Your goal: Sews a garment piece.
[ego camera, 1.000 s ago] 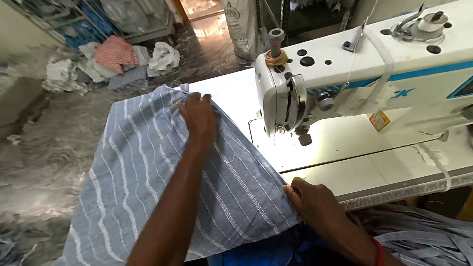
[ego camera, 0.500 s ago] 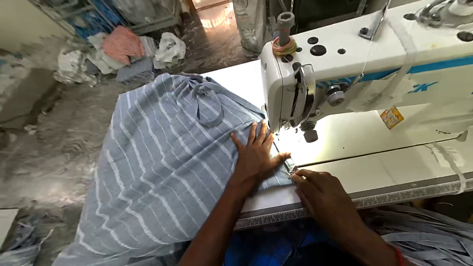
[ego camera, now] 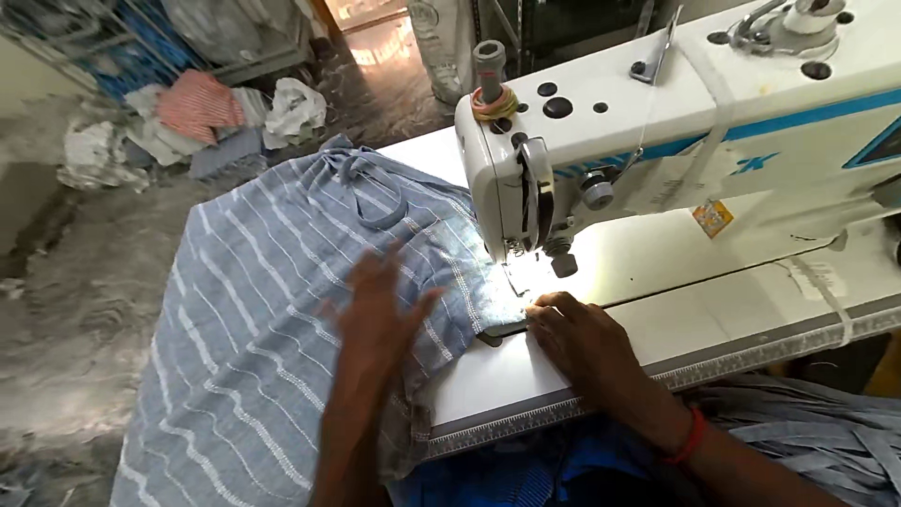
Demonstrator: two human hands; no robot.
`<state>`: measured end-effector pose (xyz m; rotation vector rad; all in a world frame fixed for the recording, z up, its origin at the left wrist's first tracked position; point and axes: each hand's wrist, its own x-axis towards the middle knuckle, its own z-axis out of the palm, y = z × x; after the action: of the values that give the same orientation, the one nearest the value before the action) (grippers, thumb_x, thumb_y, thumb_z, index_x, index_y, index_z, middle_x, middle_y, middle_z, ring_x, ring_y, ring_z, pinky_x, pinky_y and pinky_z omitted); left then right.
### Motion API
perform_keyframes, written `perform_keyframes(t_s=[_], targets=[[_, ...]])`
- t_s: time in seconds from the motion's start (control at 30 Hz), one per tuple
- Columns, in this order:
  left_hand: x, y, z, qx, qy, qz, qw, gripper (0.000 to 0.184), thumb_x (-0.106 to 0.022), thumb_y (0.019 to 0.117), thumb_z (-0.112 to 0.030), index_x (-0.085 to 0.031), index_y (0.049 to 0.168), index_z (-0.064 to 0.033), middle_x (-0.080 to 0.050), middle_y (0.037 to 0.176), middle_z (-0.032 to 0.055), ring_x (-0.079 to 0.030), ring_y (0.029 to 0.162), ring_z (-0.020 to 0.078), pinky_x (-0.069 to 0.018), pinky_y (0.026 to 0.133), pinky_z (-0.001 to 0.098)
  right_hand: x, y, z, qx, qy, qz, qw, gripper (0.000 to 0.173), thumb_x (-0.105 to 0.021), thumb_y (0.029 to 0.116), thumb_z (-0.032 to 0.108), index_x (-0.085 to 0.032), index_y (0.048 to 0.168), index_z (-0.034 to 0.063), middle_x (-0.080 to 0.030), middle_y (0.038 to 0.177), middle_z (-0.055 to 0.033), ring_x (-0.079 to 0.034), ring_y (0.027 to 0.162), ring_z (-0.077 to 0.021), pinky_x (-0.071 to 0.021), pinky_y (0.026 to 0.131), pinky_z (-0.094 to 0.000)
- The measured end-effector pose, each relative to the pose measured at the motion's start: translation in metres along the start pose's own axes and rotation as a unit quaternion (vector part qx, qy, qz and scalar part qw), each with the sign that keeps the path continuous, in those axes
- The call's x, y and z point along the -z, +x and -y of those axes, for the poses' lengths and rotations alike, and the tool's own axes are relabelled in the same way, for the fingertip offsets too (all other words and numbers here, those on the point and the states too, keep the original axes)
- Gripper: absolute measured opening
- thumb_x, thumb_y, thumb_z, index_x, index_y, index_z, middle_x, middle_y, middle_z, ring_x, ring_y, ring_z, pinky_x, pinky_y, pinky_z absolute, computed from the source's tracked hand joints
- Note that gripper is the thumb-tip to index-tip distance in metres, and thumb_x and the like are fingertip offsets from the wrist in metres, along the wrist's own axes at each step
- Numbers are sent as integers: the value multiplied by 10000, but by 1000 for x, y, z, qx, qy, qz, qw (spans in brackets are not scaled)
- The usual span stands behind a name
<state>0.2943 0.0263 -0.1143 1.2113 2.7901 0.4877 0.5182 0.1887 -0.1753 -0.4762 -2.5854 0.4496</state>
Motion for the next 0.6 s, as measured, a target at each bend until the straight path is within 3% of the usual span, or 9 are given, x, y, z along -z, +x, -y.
perform_keyframes(t_s=[0.03,0.1,0.13,0.2,0.33,0.43,0.47,0.53,0.6], targets=[[15,-28,24,81,-7,-34,996,813,-537,990,-606,-373,1571,-62,-381,1588,260,-374,1449,498,-296,1092,778,-1,0,-1,4,6,-11,1000,234,-590,1015,225,-744,1151,111,-692,1181,-73,-693,905,-225,-572,729,-385],[27,-73,79,259,-14,-76,963,944,-531,988,-608,-282,1557,103,-285,1528,460,-299,1392,667,-273,1076,804,-2,0,-4,4,11,-25,1000,221,-586,1019,221,-746,1133,119,-692,1166,-66,-685,889,-217,-561,710,-375],[23,-85,106,341,1,-82,937,988,-508,985,-633,-230,1569,114,-209,1531,498,-244,1394,700,-258,1082,801,-2,0,-5,4,10,-26,1000,217,-584,1022,227,-748,1123,127,-692,1163,-60,-682,888,-211,-558,710,-369],[8,-89,150,415,38,-95,904,1049,-416,954,-749,-188,1611,37,-92,1598,451,-111,1464,662,-169,1119,801,-3,0,-4,10,5,-22,1000,216,-578,1027,255,-750,1098,145,-692,1154,-45,-680,886,-199,-556,712,-364],[24,-42,218,292,64,-72,952,1079,-382,912,-827,-256,1607,-12,-142,1619,402,-115,1469,658,-67,1019,920,-9,-8,0,60,16,1,998,278,-550,1041,340,-743,1180,198,-683,1197,-5,-661,929,-171,-538,756,-355],[49,8,265,225,45,-5,973,953,-520,966,-676,-351,1544,62,-256,1562,430,-243,1416,672,-158,1019,902,-13,-7,1,81,14,-6,997,291,-542,1042,357,-746,1196,218,-683,1204,6,-654,919,-161,-532,746,-343],[56,17,256,199,45,-4,979,806,-578,995,-560,-460,1439,102,-409,1442,447,-400,1308,674,-280,982,877,-13,-7,0,82,11,-7,997,290,-543,1041,360,-749,1192,222,-683,1203,9,-652,917,-158,-530,742,-339],[63,16,196,140,20,-24,990,492,-629,1026,-273,-560,1331,107,-590,1227,410,-572,1121,628,-407,923,814,-12,-7,0,82,9,-10,997,281,-550,1037,355,-754,1184,230,-682,1195,17,-643,899,-148,-523,730,-327],[54,-9,114,39,-40,-18,998,376,-591,1044,-232,-605,1306,37,-686,977,283,-674,841,468,-534,754,674,-12,-6,0,81,11,-11,997,277,-552,1037,353,-755,1183,235,-682,1190,26,-643,901,-138,-522,732,-320]])
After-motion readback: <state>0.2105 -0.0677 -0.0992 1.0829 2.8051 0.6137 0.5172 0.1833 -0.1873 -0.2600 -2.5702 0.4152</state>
